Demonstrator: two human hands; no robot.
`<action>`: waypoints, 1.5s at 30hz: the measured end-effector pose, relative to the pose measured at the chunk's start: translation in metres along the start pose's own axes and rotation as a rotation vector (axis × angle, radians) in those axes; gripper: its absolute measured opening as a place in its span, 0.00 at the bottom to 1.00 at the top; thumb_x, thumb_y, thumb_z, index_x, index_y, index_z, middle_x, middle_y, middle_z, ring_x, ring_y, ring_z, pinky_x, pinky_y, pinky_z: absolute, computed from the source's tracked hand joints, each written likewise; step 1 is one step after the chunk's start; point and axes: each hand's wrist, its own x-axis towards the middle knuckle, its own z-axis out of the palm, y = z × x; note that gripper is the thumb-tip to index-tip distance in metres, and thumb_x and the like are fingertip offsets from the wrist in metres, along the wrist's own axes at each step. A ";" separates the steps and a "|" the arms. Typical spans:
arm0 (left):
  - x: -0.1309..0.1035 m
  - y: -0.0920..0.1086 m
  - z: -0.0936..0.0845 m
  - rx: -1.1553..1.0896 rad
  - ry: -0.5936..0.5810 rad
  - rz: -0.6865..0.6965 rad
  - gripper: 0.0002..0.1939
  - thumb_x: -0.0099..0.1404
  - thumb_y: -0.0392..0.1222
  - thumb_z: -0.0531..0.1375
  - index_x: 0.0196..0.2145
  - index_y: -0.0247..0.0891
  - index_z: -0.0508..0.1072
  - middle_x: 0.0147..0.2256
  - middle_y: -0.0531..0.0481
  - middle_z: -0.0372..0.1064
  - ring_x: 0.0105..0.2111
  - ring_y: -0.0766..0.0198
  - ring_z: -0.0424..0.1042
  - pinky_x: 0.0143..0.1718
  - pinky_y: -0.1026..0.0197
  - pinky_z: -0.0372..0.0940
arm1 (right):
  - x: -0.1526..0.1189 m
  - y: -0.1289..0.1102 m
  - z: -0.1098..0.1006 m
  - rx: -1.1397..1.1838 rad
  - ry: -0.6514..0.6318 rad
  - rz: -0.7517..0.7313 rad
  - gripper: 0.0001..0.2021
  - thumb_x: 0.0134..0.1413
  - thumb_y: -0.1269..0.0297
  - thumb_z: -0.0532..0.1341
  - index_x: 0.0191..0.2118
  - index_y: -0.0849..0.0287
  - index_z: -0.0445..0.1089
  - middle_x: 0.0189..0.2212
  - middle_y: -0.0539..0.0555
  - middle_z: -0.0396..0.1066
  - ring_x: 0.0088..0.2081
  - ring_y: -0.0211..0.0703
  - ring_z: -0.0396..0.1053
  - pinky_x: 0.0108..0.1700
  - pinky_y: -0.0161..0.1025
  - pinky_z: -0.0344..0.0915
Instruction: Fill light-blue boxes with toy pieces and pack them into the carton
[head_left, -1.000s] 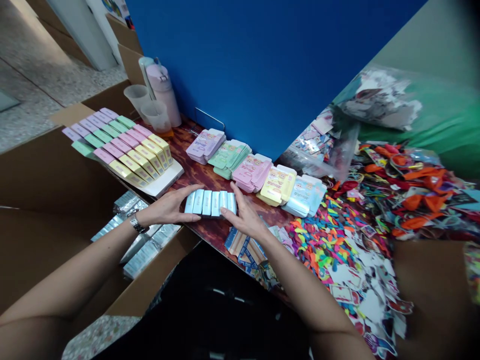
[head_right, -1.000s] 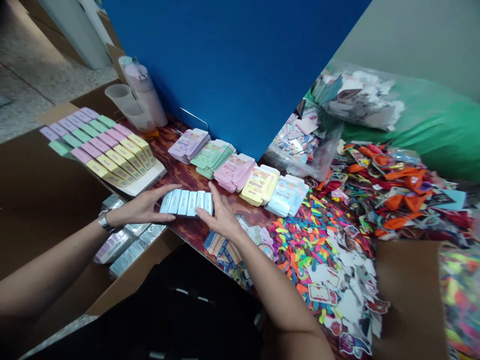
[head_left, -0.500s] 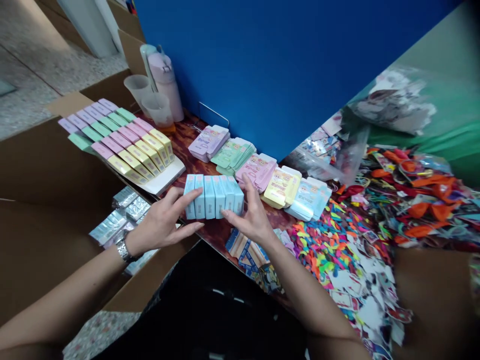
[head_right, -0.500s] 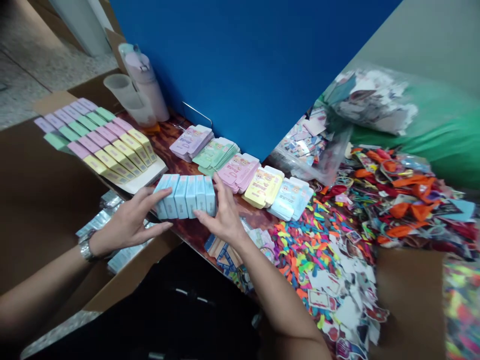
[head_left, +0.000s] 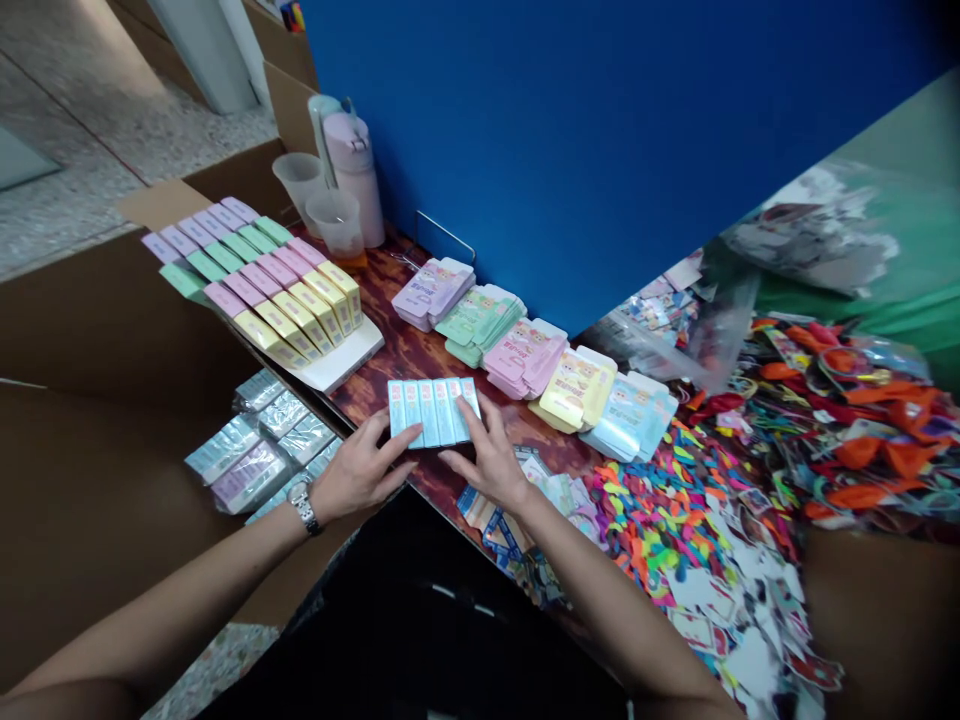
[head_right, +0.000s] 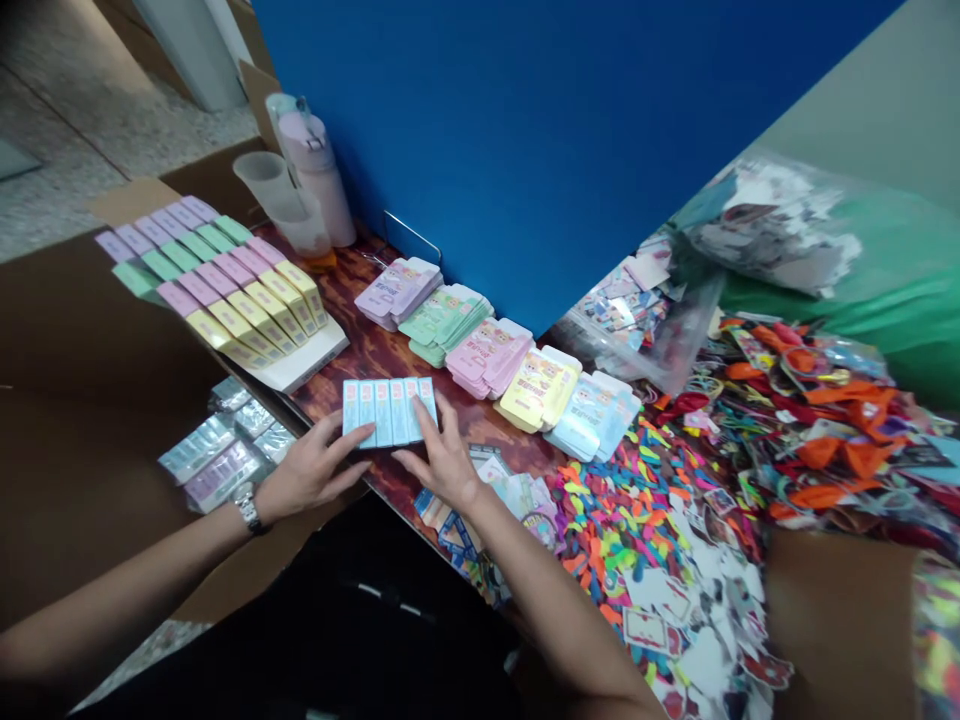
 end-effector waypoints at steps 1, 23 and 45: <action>0.001 0.003 -0.004 0.011 0.026 -0.011 0.34 0.65 0.40 0.60 0.65 0.41 0.54 0.52 0.34 0.60 0.52 0.48 0.67 0.47 0.47 0.72 | 0.003 -0.003 -0.004 0.033 0.001 0.009 0.39 0.59 0.54 0.62 0.70 0.54 0.45 0.65 0.65 0.46 0.68 0.58 0.49 0.66 0.56 0.55; -0.003 -0.043 -0.041 0.326 0.315 -0.421 0.26 0.65 0.41 0.62 0.59 0.37 0.63 0.38 0.44 0.63 0.37 0.57 0.66 0.38 0.57 0.67 | 0.182 -0.023 0.028 0.167 -0.215 -0.348 0.37 0.58 0.47 0.61 0.68 0.60 0.54 0.65 0.65 0.54 0.66 0.52 0.55 0.66 0.49 0.56; 0.006 -0.082 -0.069 -0.418 0.193 -0.814 0.26 0.65 0.56 0.60 0.56 0.41 0.67 0.33 0.53 0.67 0.27 0.68 0.66 0.31 0.64 0.66 | 0.255 -0.080 0.000 -0.376 -0.680 -0.302 0.30 0.64 0.42 0.53 0.58 0.63 0.64 0.45 0.64 0.71 0.45 0.54 0.72 0.47 0.45 0.66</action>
